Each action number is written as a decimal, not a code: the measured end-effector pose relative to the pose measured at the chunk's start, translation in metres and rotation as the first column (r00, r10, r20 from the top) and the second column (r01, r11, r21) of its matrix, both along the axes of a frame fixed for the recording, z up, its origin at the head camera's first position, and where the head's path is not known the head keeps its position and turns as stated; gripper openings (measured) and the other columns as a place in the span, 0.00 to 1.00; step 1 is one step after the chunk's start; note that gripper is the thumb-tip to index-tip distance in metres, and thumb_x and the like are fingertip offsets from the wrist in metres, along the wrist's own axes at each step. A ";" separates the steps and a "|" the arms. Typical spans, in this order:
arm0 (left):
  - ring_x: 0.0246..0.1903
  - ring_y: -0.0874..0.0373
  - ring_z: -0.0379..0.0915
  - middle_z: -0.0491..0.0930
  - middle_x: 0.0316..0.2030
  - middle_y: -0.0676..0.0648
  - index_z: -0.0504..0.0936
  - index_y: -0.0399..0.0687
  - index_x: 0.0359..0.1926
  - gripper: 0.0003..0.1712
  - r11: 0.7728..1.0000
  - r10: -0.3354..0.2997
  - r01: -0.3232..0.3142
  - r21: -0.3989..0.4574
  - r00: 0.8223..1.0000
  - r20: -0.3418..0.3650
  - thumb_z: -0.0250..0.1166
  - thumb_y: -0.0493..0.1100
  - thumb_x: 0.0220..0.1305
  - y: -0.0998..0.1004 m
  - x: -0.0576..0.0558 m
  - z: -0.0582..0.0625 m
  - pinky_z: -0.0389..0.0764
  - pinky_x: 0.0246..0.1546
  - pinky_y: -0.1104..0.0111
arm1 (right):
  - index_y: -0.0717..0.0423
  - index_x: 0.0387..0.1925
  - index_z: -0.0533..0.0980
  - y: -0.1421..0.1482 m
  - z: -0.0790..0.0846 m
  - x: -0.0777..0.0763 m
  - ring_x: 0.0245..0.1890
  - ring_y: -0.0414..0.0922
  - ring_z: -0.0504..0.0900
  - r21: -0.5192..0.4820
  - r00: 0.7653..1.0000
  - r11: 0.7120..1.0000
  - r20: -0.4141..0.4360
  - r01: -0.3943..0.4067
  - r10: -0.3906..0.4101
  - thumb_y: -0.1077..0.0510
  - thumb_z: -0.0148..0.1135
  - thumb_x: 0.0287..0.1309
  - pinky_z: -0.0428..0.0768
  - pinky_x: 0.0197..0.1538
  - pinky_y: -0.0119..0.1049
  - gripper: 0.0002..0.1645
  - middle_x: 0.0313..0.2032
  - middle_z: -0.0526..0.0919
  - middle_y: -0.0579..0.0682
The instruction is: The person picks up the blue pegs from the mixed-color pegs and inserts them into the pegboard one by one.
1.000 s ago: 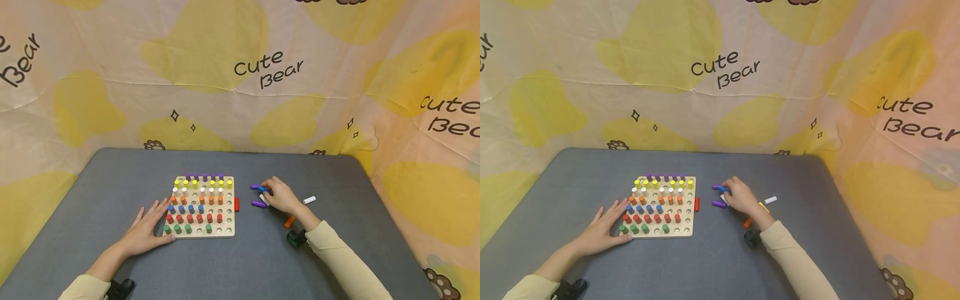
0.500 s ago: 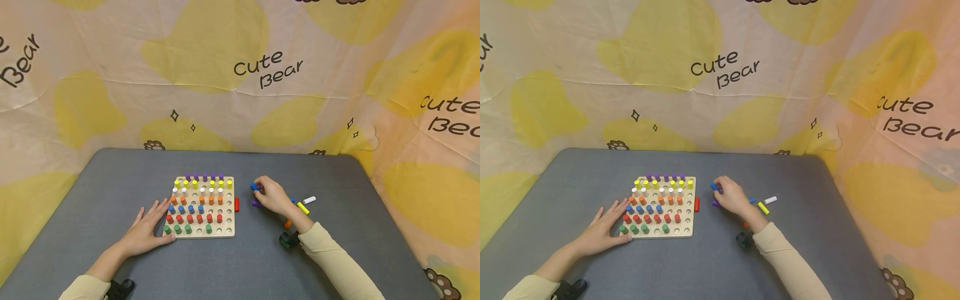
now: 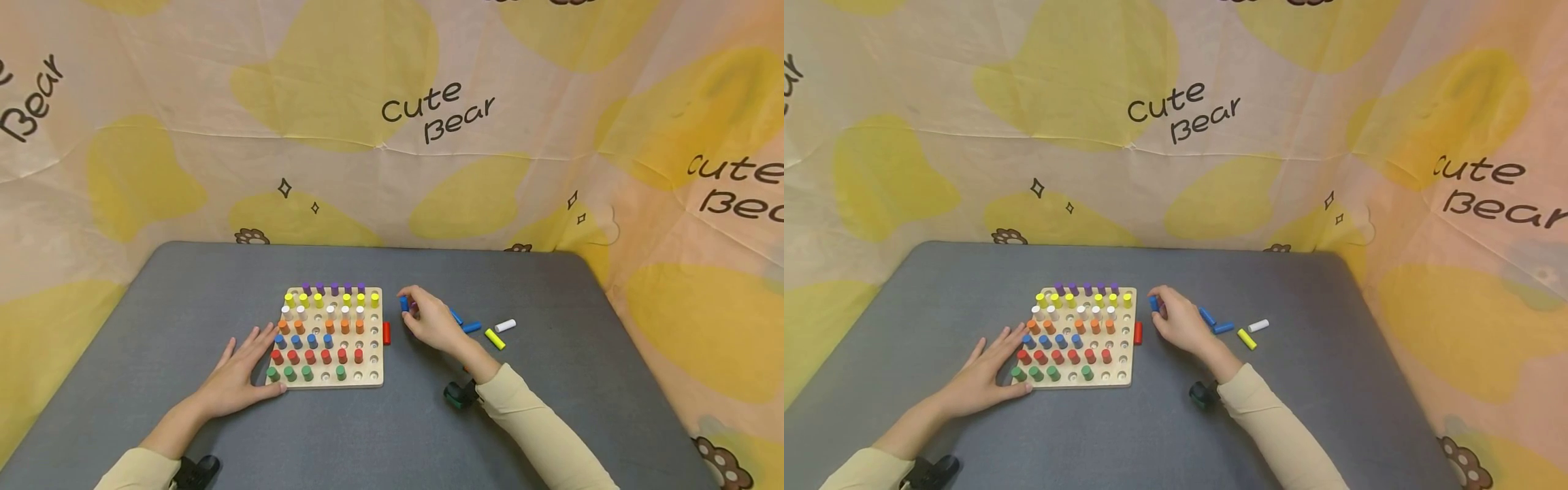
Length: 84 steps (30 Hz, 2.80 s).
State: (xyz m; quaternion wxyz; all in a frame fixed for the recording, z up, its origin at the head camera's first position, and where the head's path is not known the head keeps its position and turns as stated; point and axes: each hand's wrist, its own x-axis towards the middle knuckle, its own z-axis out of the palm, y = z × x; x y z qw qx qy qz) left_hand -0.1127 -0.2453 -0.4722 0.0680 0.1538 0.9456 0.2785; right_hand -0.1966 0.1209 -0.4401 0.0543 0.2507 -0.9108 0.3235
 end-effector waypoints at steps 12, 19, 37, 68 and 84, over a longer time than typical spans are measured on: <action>0.69 0.40 0.39 0.48 0.71 0.42 0.48 0.55 0.72 0.58 1.000 0.001 -0.001 0.008 1.000 -0.010 0.66 0.68 0.45 0.000 -0.001 -0.001 0.30 0.64 0.42 | 0.56 0.46 0.74 -0.016 0.003 0.006 0.34 0.40 0.77 -0.048 0.997 0.997 0.049 -0.054 0.056 0.62 0.59 0.56 0.78 0.37 0.32 0.14 0.37 0.77 0.47; 0.70 0.41 0.38 0.47 0.71 0.43 0.47 0.54 0.72 0.59 1.000 0.001 -0.001 -0.005 1.000 0.004 0.65 0.69 0.45 -0.001 -0.001 -0.002 0.29 0.64 0.42 | 0.54 0.47 0.74 -0.026 0.002 0.010 0.35 0.37 0.77 -0.050 0.993 0.996 0.093 -0.070 0.075 0.60 0.58 0.58 0.79 0.38 0.33 0.14 0.39 0.79 0.46; 0.70 0.41 0.37 0.46 0.71 0.44 0.47 0.55 0.72 0.60 1.000 0.004 -0.004 -0.008 1.000 0.014 0.65 0.70 0.45 -0.002 -0.001 -0.003 0.28 0.64 0.43 | 0.55 0.45 0.76 -0.048 0.002 0.017 0.34 0.37 0.79 -0.093 0.980 0.982 0.092 -0.167 0.175 0.61 0.59 0.58 0.78 0.33 0.30 0.12 0.36 0.80 0.44; 0.70 0.40 0.38 0.48 0.71 0.42 0.48 0.53 0.72 0.59 1.000 0.004 -0.004 -0.014 1.000 0.004 0.65 0.70 0.45 0.000 -0.001 0.000 0.30 0.64 0.42 | 0.52 0.42 0.78 -0.077 -0.001 0.022 0.32 0.35 0.76 -0.002 0.970 0.974 0.086 -0.227 0.226 0.60 0.61 0.56 0.74 0.36 0.22 0.10 0.36 0.82 0.43; 0.70 0.41 0.37 0.47 0.71 0.42 0.47 0.55 0.72 0.59 1.000 0.006 -0.006 -0.013 1.000 0.006 0.65 0.70 0.45 0.000 -0.001 -0.001 0.28 0.64 0.43 | 0.49 0.39 0.79 -0.085 0.000 0.022 0.36 0.32 0.79 0.050 0.970 0.973 0.101 -0.226 0.221 0.60 0.60 0.56 0.75 0.38 0.22 0.08 0.40 0.83 0.43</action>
